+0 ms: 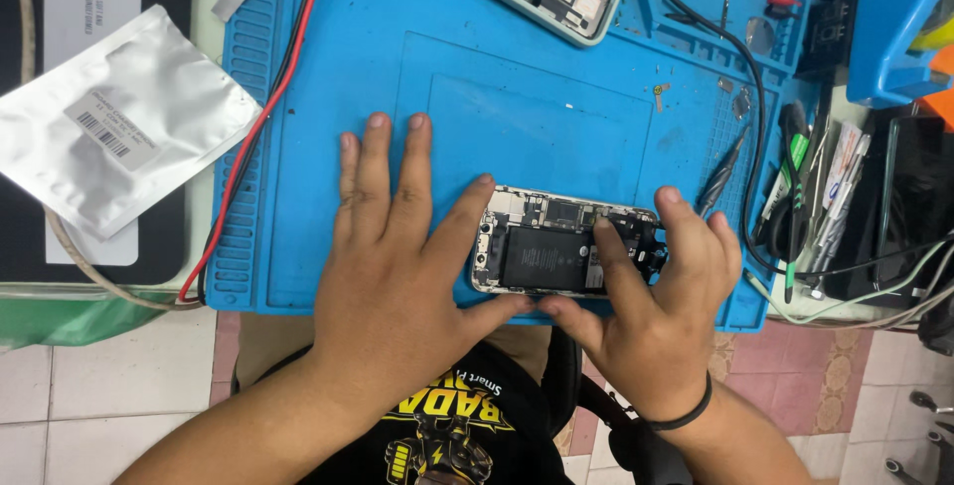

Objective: The person repairs a disassembled smartphone on a blue repair mat, first connecting a cable to the phone's charging port, then pressing and adjusting the battery and internal components by hand. They lift the phone and manipulate a small internal part near the top of the chassis.

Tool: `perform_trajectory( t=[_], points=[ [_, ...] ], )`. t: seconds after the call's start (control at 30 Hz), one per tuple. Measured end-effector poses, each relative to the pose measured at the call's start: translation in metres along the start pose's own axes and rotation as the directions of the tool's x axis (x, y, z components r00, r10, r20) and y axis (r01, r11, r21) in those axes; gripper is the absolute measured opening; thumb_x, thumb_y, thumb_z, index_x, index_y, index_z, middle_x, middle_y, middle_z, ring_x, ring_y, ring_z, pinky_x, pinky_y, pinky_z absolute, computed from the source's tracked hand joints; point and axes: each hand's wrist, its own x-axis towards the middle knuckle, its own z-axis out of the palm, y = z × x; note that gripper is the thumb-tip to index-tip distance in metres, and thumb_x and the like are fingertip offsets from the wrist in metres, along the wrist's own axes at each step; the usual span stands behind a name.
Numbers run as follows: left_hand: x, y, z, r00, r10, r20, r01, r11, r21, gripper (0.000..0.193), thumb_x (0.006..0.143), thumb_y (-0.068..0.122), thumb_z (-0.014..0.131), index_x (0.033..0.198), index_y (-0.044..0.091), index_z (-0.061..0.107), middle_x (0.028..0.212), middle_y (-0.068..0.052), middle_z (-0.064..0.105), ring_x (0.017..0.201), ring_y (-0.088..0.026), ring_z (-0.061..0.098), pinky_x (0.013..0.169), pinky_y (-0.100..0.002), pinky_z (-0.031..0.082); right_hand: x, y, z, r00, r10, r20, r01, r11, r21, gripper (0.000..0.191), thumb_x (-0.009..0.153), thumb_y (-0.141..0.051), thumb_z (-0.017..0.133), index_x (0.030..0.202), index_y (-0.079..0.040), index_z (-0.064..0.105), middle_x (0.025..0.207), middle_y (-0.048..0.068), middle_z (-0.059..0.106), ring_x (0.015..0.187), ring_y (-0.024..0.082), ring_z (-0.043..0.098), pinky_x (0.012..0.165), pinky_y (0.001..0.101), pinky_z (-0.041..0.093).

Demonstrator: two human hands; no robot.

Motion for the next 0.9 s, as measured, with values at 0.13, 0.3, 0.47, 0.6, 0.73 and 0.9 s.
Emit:
perform_trajectory(
  t=[0.13, 0.3, 0.47, 0.6, 0.73, 0.9],
  points=[
    [-0.0036, 0.0002, -0.0001, 1.0, -0.007, -0.006, 0.007, 1.0, -0.003, 0.088, 0.068, 0.057, 0.088, 0.135, 0.004, 0.065, 0.158, -0.035, 0.028, 0.149, -0.058, 0.017, 0.121, -0.071, 0.018, -0.0024, -0.006, -0.0021, 0.999, 0.042, 0.006, -0.042, 0.999, 0.023, 0.07, 0.088, -0.059, 0.074, 0.125, 0.001, 0.073, 0.151, 0.031, 0.042, 0.142, 0.045, 0.041, 0.12, 0.0619, 0.03],
    [-0.005, -0.0013, -0.0011, 1.0, -0.008, 0.011, 0.008, 1.0, -0.009, 0.088, 0.066, 0.056, 0.088, 0.133, 0.004, 0.065, 0.157, -0.036, 0.027, 0.149, -0.058, 0.016, 0.121, -0.07, 0.017, 0.0004, -0.0075, -0.0002, 0.998, 0.051, -0.028, -0.05, 0.998, 0.044, 0.066, 0.088, -0.055, 0.076, 0.123, 0.001, 0.073, 0.15, 0.031, 0.045, 0.14, 0.045, 0.044, 0.121, 0.0611, 0.031],
    [-0.0055, -0.0019, -0.0025, 1.0, -0.006, 0.009, 0.006, 1.0, -0.017, 0.088, 0.066, 0.055, 0.088, 0.134, 0.003, 0.065, 0.157, -0.036, 0.027, 0.149, -0.057, 0.017, 0.121, -0.069, 0.017, 0.0011, -0.0091, -0.0013, 0.998, 0.05, -0.024, -0.05, 0.998, 0.024, 0.063, 0.088, -0.053, 0.077, 0.123, -0.001, 0.074, 0.149, 0.028, 0.047, 0.139, 0.042, 0.045, 0.119, 0.0597, 0.032],
    [-0.0051, -0.0026, -0.004, 1.0, -0.001, 0.01, 0.001, 1.0, -0.017, 0.088, 0.067, 0.056, 0.087, 0.134, 0.003, 0.065, 0.157, -0.036, 0.027, 0.149, -0.057, 0.017, 0.121, -0.069, 0.017, 0.0017, -0.0074, -0.0031, 1.0, 0.03, -0.006, -0.03, 0.999, -0.015, 0.061, 0.087, -0.054, 0.079, 0.123, -0.005, 0.076, 0.147, 0.027, 0.049, 0.138, 0.04, 0.045, 0.117, 0.0576, 0.031],
    [-0.0058, -0.0027, -0.0033, 1.0, 0.003, 0.002, -0.003, 1.0, -0.018, 0.087, 0.067, 0.056, 0.087, 0.133, 0.003, 0.066, 0.157, -0.036, 0.028, 0.149, -0.057, 0.018, 0.121, -0.069, 0.017, 0.0011, -0.0033, -0.005, 0.999, 0.04, 0.009, -0.04, 0.999, -0.027, 0.056, 0.086, -0.052, 0.08, 0.122, -0.009, 0.078, 0.146, 0.026, 0.05, 0.137, 0.039, 0.045, 0.116, 0.0563, 0.03],
    [-0.0074, -0.0026, -0.0024, 1.0, 0.005, -0.013, -0.005, 1.0, -0.007, 0.086, 0.065, 0.055, 0.087, 0.131, 0.003, 0.067, 0.155, -0.035, 0.032, 0.147, -0.057, 0.021, 0.119, -0.069, 0.02, 0.0025, -0.0038, -0.0049, 0.999, 0.037, -0.009, -0.037, 0.999, -0.011, 0.053, 0.086, -0.049, 0.08, 0.119, -0.007, 0.078, 0.145, 0.027, 0.05, 0.137, 0.039, 0.046, 0.116, 0.0572, 0.029]
  ],
)
